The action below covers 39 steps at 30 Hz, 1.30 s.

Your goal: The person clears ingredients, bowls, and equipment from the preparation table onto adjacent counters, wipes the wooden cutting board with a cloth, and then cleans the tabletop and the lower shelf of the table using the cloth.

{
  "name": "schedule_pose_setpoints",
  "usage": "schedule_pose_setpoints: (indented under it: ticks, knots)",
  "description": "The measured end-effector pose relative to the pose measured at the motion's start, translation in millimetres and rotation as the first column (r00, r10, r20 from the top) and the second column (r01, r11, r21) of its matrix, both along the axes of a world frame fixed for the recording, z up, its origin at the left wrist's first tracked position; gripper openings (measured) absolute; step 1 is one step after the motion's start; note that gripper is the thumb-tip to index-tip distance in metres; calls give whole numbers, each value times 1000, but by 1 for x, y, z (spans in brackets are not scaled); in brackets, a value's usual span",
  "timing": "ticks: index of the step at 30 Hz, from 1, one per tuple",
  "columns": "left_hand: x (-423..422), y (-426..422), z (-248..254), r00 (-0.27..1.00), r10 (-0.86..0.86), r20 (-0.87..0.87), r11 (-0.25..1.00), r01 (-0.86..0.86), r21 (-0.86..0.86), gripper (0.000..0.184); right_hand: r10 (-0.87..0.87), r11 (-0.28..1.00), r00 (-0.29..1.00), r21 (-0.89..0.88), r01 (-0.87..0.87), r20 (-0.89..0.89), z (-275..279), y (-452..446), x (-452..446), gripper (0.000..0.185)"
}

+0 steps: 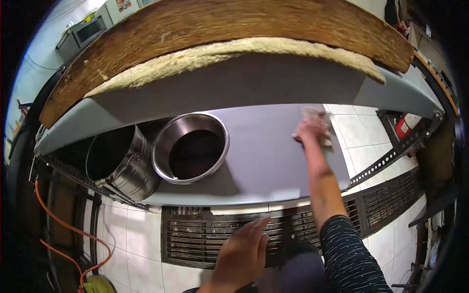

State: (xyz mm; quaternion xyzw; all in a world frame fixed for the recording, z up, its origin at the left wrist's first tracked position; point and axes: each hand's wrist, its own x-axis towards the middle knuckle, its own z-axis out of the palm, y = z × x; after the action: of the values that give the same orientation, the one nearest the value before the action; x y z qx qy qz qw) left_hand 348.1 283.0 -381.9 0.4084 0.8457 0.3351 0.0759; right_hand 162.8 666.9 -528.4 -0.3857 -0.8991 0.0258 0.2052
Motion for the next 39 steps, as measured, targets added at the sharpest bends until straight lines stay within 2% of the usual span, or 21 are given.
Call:
schedule_pose_setpoints:
  ticks: [4, 7, 8, 9, 10, 11, 12, 14, 16, 17, 20, 21, 23, 25, 26, 27, 31, 34, 36, 38, 39]
  knots:
    - [2, 20, -7, 1000, -29, -7, 996, 29, 83, 40, 386, 922, 891, 129, -365, -238, -25, -117, -66, 39]
    - [3, 36, -21, 996, -73, -59, 992, 79, 95, 40, 725, 684, 610, 238, -689, -320, -35, -140, -71, 34]
    - [5, 41, -22, 994, -82, -78, 990, 90, 110, 40, 712, 669, 690, -172, -723, -132, -33, -132, -58, 47]
    - [8, 46, -18, 993, -90, -77, 988, 98, 115, 40, 731, 662, 675, -141, -736, -99, -34, -116, -40, 47]
    - [10, 49, -10, 996, -89, -16, 993, 90, 76, 39, 732, 676, 648, 99, -730, -211, -64, -85, -34, 42]
    - [12, 51, 0, 996, -81, 40, 996, 80, 37, 38, 736, 672, 645, 105, -733, -205, -52, -54, -6, 42]
    - [14, 51, 9, 993, -67, 95, 998, 68, -6, 37, 582, 787, 800, -149, -599, -143, -24, -24, 27, 33]
    - [18, 48, 13, 989, -34, 144, 998, 40, -43, 36, 434, 832, 901, -370, -413, -31, -6, -7, 48, 27]
    - [20, 49, -4, 997, -70, 15, 995, 68, 71, 35, 122, 988, 989, -87, -130, -83, -24, -8, 58, 34]
    - [21, 53, -12, 995, -89, -52, 987, 95, 128, 35, -39, 998, 988, 51, 46, -147, -34, -6, 65, 39]
    - [24, 66, -19, 987, -116, -109, 977, 133, 168, 34, -158, 986, 934, -103, 131, -321, -31, -78, 53, 41]
    - [23, 71, -20, 988, -126, -89, 979, 138, 151, 35, 1, 995, 945, -92, -33, -326, -42, -119, 33, 32]
    - [25, 79, -21, 987, -156, -45, 981, 160, 105, 35, 131, 981, 933, -90, -170, -336, -44, -185, 29, 24]
    - [33, 86, -16, 984, -174, -33, 979, 176, 100, 35, 574, 793, 700, 78, -604, -425, -19, -236, 68, 35]
    - [36, 90, -10, 986, -163, -28, 981, 165, 106, 35, 606, 787, 721, 123, -604, -337, -20, -233, 84, 40]
    - [40, 91, -5, 989, -145, -20, 983, 146, 111, 35, 611, 771, 738, 0, -637, -286, -24, -218, 95, 40]
    - [50, 85, -4, 993, -105, -50, 988, 110, 109, 35, 289, 955, 946, -21, -295, -146, -30, -121, 161, 41]
    - [55, 75, 1, 994, -54, -90, 990, 65, 122, 34, -70, 994, 981, 72, 84, -183, -45, -55, 210, 47]
    - [61, 71, 6, 995, -1, -96, 991, 13, 130, 34, -90, 991, 977, 83, 108, -195, -37, -74, 207, 49]
    - [63, 70, 6, 996, -55, -72, 989, 64, 135, 34, -168, 974, 984, -163, 158, -52, -9, -115, 196, 62]
    - [65, 69, 5, 996, -33, -78, 990, 44, 133, 34, -124, 968, 990, -229, 105, -70, -8, -137, 184, 63]
